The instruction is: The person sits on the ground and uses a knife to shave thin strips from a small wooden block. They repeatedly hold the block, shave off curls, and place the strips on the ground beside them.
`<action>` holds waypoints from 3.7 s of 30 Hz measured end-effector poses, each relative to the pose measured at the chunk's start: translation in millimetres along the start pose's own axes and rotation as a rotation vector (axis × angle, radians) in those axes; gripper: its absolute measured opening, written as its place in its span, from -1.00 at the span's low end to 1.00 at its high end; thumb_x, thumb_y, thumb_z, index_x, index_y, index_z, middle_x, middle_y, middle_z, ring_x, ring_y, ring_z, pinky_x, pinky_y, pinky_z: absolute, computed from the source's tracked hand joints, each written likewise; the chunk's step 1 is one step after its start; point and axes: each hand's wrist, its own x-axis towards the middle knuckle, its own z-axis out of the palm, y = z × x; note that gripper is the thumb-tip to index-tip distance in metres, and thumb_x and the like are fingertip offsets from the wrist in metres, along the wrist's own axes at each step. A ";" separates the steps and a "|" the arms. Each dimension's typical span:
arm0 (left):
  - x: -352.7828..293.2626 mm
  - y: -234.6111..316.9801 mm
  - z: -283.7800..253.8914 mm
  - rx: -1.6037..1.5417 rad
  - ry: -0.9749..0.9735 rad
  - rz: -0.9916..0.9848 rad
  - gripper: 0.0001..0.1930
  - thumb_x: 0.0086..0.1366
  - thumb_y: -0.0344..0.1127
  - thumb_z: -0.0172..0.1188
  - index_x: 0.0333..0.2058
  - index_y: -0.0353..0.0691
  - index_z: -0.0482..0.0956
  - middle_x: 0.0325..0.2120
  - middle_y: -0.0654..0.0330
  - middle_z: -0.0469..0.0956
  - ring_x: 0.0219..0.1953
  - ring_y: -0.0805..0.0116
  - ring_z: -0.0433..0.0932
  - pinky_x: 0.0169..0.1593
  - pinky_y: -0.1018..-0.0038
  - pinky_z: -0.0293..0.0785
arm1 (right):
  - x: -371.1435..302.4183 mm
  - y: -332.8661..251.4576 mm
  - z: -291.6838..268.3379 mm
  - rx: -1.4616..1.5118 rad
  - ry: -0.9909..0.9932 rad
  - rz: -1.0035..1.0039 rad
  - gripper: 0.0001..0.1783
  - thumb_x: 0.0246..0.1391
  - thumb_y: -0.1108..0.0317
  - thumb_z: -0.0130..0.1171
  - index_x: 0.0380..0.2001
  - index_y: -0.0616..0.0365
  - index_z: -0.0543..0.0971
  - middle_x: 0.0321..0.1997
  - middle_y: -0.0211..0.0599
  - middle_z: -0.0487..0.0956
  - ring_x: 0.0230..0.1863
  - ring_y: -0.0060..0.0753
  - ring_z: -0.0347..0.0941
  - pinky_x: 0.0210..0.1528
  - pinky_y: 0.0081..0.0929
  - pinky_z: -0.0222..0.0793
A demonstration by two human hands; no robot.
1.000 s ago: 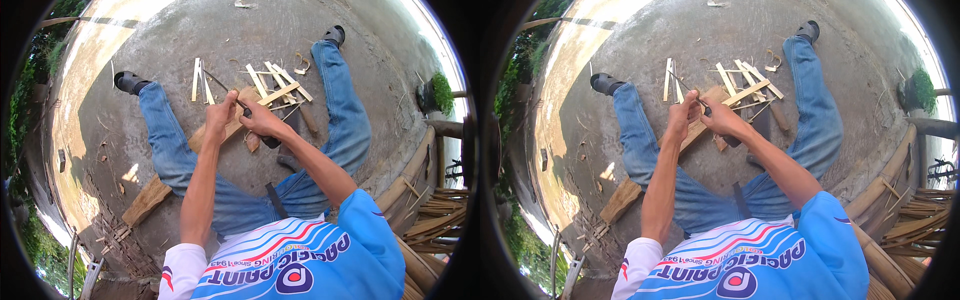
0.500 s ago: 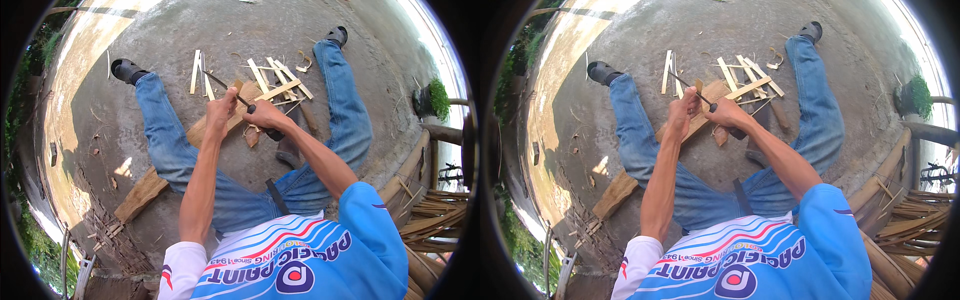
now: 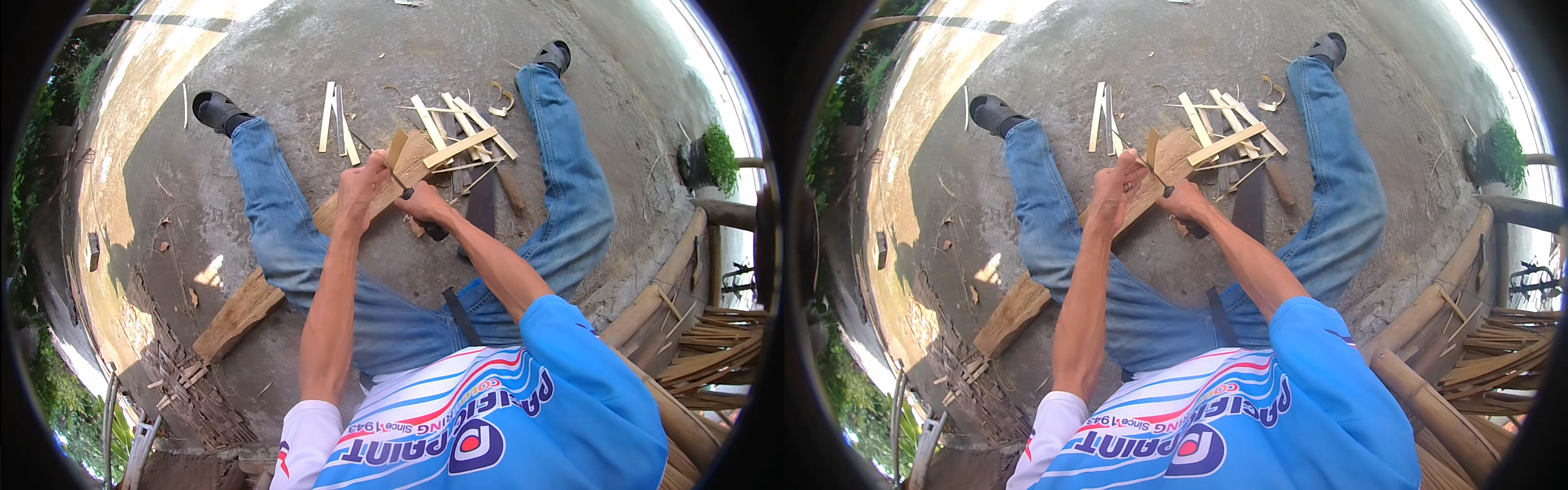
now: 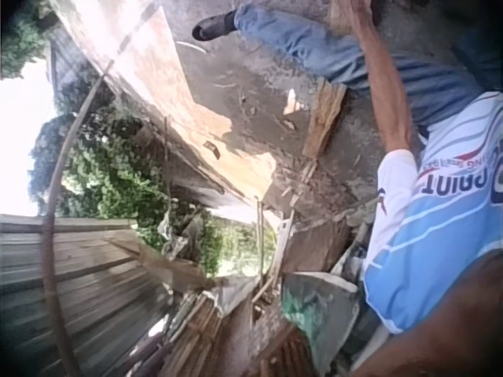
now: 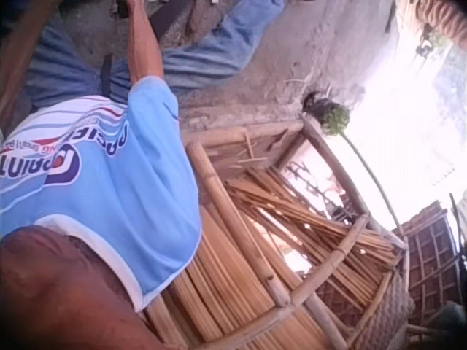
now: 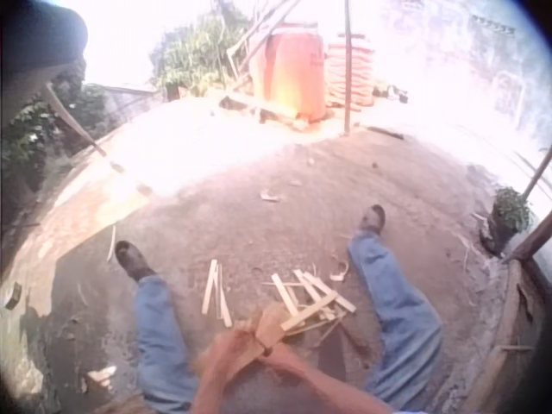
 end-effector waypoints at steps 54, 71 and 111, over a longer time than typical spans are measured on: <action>5.7 -34.1 0.9 0.221 0.147 0.564 -0.67 0.36 -0.45 0.34 0.08 -0.37 0.67 -0.07 0.12 0.74 -0.01 0.45 0.67 0.09 0.50 0.58 | -90.5 -95.5 -64.5 0.556 -0.160 -0.226 -0.38 0.55 -0.10 -0.23 -0.10 0.33 0.53 -0.49 -0.33 0.50 -0.63 -0.50 0.51 -0.57 -0.46 0.47; 4.5 -34.2 2.1 0.240 0.154 0.540 -0.68 0.38 -0.47 0.31 0.10 -0.32 0.68 -0.07 0.15 0.74 0.00 0.45 0.67 0.10 0.50 0.60 | -91.8 -96.4 -61.8 0.581 -0.114 -0.219 -0.35 0.52 -0.16 -0.16 -0.27 0.29 0.53 -0.52 -0.35 0.51 -0.65 -0.53 0.50 -0.61 -0.47 0.44; -5.7 -49.5 11.4 0.683 0.342 0.765 -0.59 0.27 -0.37 0.42 0.09 -0.28 0.66 -0.15 -0.02 0.75 -0.11 0.14 0.74 -0.02 0.28 0.61 | -95.7 -106.2 -72.6 0.344 -0.077 -0.229 -0.42 0.58 0.02 -0.25 0.50 0.01 0.27 -0.60 -0.41 0.38 -0.65 -0.56 0.38 -0.53 -0.43 0.41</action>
